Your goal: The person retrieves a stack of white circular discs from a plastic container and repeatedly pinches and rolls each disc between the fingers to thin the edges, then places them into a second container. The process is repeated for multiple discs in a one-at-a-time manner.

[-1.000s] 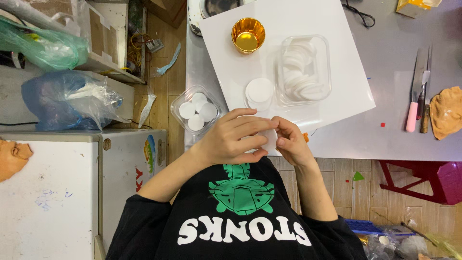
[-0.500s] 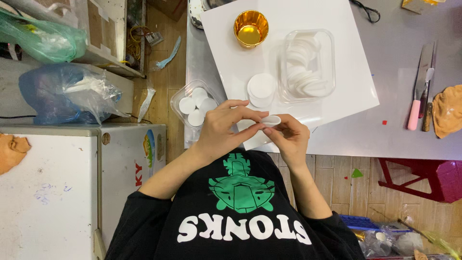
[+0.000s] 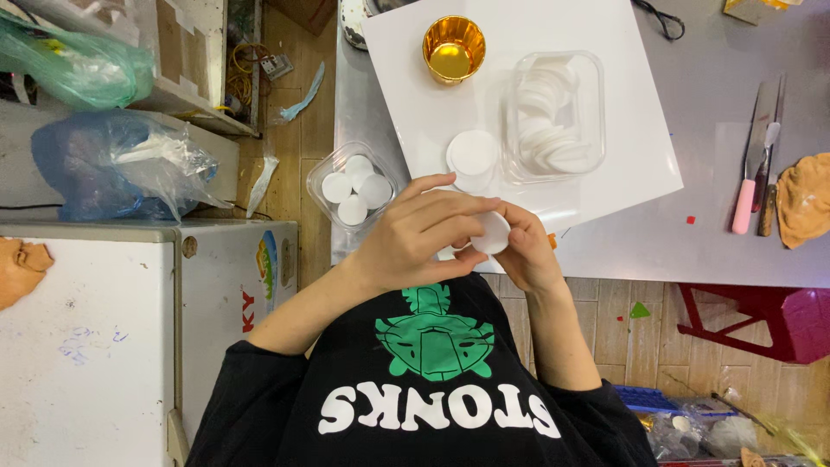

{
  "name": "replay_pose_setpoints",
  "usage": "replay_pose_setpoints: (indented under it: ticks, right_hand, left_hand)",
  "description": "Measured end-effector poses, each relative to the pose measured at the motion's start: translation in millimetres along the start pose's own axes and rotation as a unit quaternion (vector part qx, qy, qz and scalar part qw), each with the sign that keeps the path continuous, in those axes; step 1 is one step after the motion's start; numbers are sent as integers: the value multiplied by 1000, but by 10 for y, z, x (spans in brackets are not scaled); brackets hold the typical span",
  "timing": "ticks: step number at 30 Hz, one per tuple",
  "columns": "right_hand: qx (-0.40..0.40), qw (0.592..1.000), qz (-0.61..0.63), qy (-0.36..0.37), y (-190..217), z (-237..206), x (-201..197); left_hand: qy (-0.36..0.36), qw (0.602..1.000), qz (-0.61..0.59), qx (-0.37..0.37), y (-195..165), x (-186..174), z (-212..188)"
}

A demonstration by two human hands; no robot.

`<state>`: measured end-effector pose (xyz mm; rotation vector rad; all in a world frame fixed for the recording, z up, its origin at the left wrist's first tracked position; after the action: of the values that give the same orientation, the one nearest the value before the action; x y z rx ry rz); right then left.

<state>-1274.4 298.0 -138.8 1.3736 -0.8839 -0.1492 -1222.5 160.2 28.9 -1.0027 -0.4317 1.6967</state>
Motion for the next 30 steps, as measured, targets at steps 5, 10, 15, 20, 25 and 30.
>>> replay_pose_setpoints:
  ticks: [5, 10, 15, 20, 25, 30]
  right_hand:
    - [-9, 999, 18, 31, -76, -35, -35]
    - [-44, 998, 37, 37, -56, -42, -35]
    - [-28, 998, 38, 41, -99, -45, -71]
    - [-54, 998, -9, 14, -132, -68, -171]
    - [-41, 999, -26, 3, -159, -94, -212]
    - [-32, 999, -21, 4, -142, -86, -193]
  left_hand:
    - [47, 998, -28, 14, -19, 82, 16]
    - [54, 996, -73, -13, 7, 80, -1]
    - [47, 997, -57, -2, -19, 57, 8]
    - [50, 997, -51, -2, -41, 71, 6]
    - [50, 997, -56, -4, -44, 69, 10]
    - [55, 998, -38, 13, -75, 58, 17]
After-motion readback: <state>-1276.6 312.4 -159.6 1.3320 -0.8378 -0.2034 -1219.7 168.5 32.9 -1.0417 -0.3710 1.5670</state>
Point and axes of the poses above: each hand's wrist, its own z-axis towards the middle knuckle, its own x-axis out of the palm, y = z × x, the point moved 9 cm from there along z, towards the middle knuckle, and after that the axes turned 14 degrees about -z, right-handed, at the moved point
